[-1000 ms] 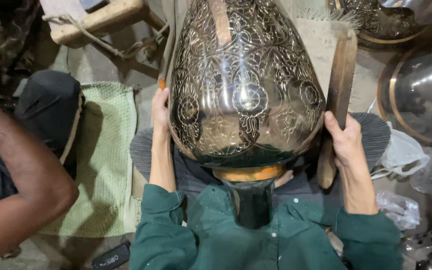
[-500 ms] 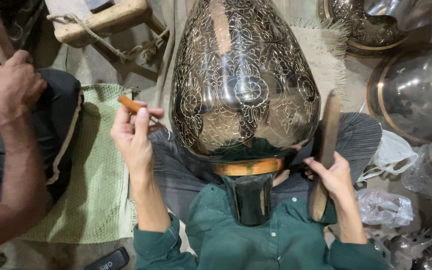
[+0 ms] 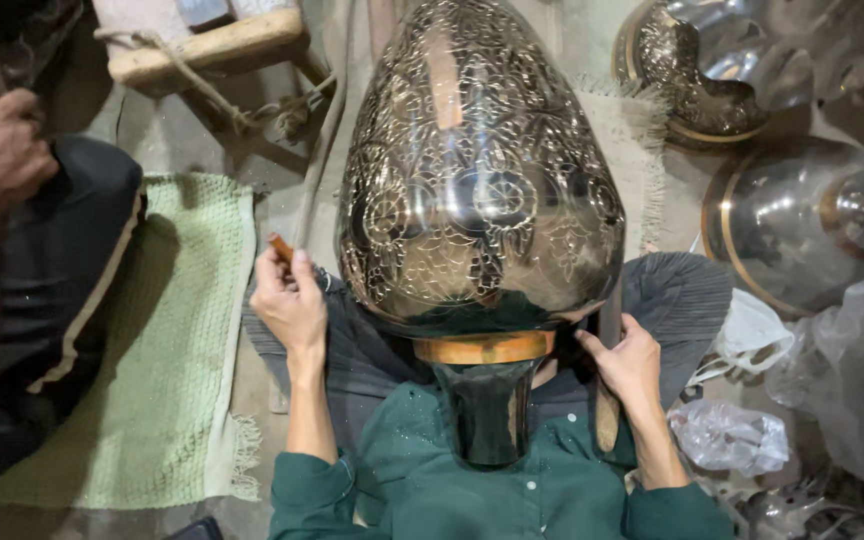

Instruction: The person uses a chisel and hammer to engrave floral patterns onto a large metal vessel. They repeatedly tap the chisel with the hammer to create fine lines on the surface.

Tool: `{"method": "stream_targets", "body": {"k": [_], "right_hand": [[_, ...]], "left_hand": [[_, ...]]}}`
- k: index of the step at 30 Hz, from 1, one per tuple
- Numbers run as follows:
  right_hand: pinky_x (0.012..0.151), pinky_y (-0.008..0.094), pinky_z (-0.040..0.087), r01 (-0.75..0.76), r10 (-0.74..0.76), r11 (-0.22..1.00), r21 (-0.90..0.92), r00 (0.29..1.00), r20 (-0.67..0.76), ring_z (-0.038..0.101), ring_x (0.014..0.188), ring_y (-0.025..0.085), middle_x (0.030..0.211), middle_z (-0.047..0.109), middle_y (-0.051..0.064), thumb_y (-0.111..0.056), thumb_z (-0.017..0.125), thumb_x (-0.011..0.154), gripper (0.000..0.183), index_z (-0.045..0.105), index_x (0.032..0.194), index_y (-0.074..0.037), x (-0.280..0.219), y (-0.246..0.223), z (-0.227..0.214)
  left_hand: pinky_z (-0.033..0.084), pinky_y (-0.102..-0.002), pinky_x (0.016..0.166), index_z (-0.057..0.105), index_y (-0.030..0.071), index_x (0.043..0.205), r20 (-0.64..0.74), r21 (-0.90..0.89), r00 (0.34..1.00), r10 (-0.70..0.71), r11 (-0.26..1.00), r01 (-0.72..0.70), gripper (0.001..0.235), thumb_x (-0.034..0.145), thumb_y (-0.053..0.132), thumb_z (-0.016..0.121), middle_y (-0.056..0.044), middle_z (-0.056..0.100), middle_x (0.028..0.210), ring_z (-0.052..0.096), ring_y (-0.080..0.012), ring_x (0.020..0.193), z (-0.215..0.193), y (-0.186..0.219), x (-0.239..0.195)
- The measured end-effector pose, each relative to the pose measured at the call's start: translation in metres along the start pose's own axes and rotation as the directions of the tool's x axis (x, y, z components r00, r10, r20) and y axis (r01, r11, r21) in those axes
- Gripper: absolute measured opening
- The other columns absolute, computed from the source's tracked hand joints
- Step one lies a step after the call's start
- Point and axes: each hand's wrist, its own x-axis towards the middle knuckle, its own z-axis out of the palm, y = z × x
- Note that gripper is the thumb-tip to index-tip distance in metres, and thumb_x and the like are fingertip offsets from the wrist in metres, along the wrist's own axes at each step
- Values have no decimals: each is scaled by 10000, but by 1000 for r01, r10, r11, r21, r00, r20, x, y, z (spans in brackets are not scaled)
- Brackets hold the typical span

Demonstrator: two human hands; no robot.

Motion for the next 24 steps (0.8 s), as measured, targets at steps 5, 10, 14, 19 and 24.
{"method": "stream_targets", "body": {"k": [5,10,14,19,24], "right_hand": [[757,408,560,3,-4,998,-63,1000,-2,757,849,303,908,770,183,-337,828,770,462,732,1104,-32,3,3,4],[757,425,561,-21,19,997,-79,1000,-23,761,846,322,918,767,190,-347,823,766,488,727,1125,-32,5,9,10],[772,432,566,-1,-1,993,-114,1000,-19,759,867,335,925,766,206,-348,819,780,494,729,1137,-19,9,20,12],[778,430,574,-32,31,995,-97,999,-9,766,889,338,942,767,215,-366,821,784,506,729,1122,0,10,14,13],[768,425,578,-10,7,996,-88,999,-33,759,899,344,951,757,229,-351,834,761,547,716,1158,6,10,17,12]], "left_hand": [[556,-400,659,670,23,1145,0,149,989,149,978,-147,187,987,120,699,-166,728,846,731,-306,725,2,1,-5],[549,-401,641,687,41,1167,-10,172,988,153,974,-149,212,974,126,709,-180,722,848,724,-324,702,6,5,-4],[548,-402,638,682,35,1172,-3,165,991,132,978,-130,218,979,134,702,-185,716,848,718,-333,701,7,6,-3],[537,-403,629,687,30,1179,10,166,993,119,979,-119,226,977,129,698,-192,715,842,712,-343,696,5,10,-1],[545,-394,675,662,18,1202,5,160,979,205,966,-203,225,1008,130,682,-176,733,903,721,-336,761,7,8,-4]]}}
